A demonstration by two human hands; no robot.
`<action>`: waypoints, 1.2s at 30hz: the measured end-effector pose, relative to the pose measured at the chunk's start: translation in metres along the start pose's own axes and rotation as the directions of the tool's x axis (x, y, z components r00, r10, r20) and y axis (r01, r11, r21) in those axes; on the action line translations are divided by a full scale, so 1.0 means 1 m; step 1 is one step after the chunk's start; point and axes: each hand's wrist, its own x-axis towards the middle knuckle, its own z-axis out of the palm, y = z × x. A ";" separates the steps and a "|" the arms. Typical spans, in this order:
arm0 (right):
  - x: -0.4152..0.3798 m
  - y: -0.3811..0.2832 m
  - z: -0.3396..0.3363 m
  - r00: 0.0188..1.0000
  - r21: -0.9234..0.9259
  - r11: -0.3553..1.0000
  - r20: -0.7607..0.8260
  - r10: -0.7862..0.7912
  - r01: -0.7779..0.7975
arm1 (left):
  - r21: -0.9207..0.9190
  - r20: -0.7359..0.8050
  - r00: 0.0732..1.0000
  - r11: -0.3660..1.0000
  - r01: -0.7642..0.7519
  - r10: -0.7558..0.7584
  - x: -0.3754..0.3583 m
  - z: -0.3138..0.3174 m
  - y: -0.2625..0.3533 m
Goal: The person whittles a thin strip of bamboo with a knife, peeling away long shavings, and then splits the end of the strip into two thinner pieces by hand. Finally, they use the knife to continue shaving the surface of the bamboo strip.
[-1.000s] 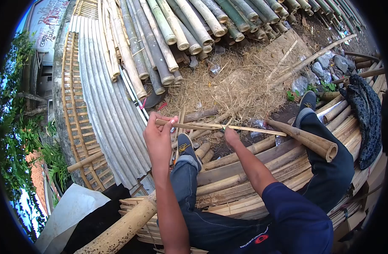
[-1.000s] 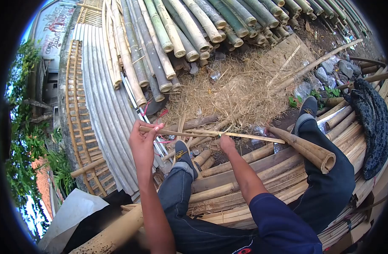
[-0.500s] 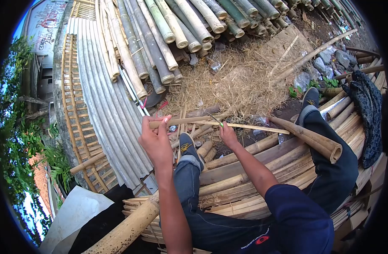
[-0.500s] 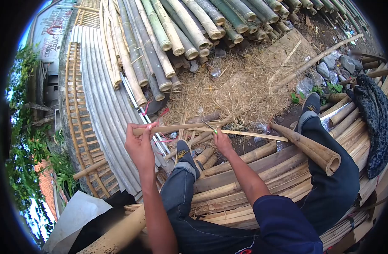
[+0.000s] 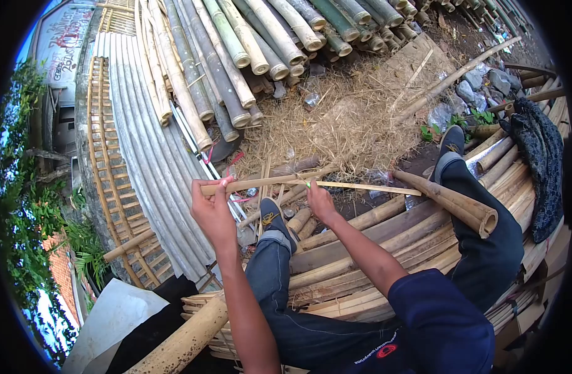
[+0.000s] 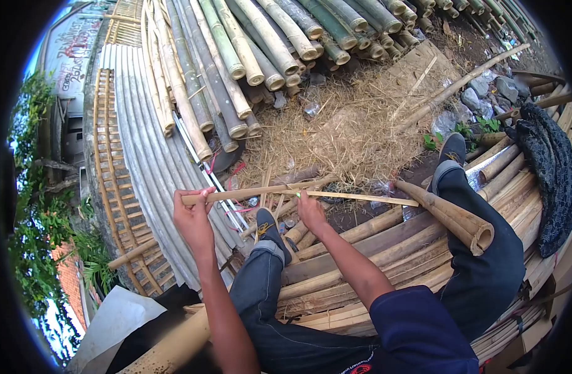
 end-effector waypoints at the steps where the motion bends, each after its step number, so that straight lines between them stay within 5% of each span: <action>1: 0.007 0.001 0.004 0.999 -0.037 0.999 0.001 -0.036 0.036 | 0.010 0.007 1.000 1.000 -0.008 0.008 0.001 0.001 0.000; 5: 0.031 -0.026 0.004 0.996 -0.065 0.996 0.078 -0.050 0.055 | 0.132 -0.016 0.998 0.990 -0.051 0.053 0.005 -0.002 -0.008; 7: 0.027 -0.047 -0.013 0.993 0.018 0.999 0.110 -0.043 0.042 | -0.033 -0.048 0.999 0.999 0.014 -0.015 0.002 0.000 0.000; 13: 0.010 0.001 -0.015 0.997 -0.026 0.999 0.074 0.022 -0.020 | 0.014 0.003 0.999 0.999 0.033 -0.033 0.003 -0.002 -0.002; 20: 0.027 -0.054 -0.035 0.973 -0.025 0.997 0.221 -0.072 0.080 | -0.022 -0.013 1.000 1.000 0.014 -0.014 0.002 0.002 -0.001; 25: 0.005 0.075 -0.015 0.938 -0.321 0.920 0.185 0.294 -0.225 | -0.014 0.001 1.000 0.999 0.031 -0.031 0.002 0.000 -0.001; 29: 0.007 0.071 -0.027 0.964 -0.281 0.954 0.210 0.163 -0.100 | -0.035 -0.028 0.998 0.998 -0.052 0.051 -0.001 0.006 -0.002; 33: 0.010 0.015 -0.032 0.978 0.001 0.999 0.207 -0.039 0.040 | -0.021 -0.013 0.999 0.999 -0.043 0.042 -0.001 0.011 0.003; 36: 0.015 0.027 -0.018 0.974 -0.091 0.995 0.220 0.054 -0.034 | 0.065 0.017 0.998 0.996 -0.053 0.052 -0.003 0.014 0.008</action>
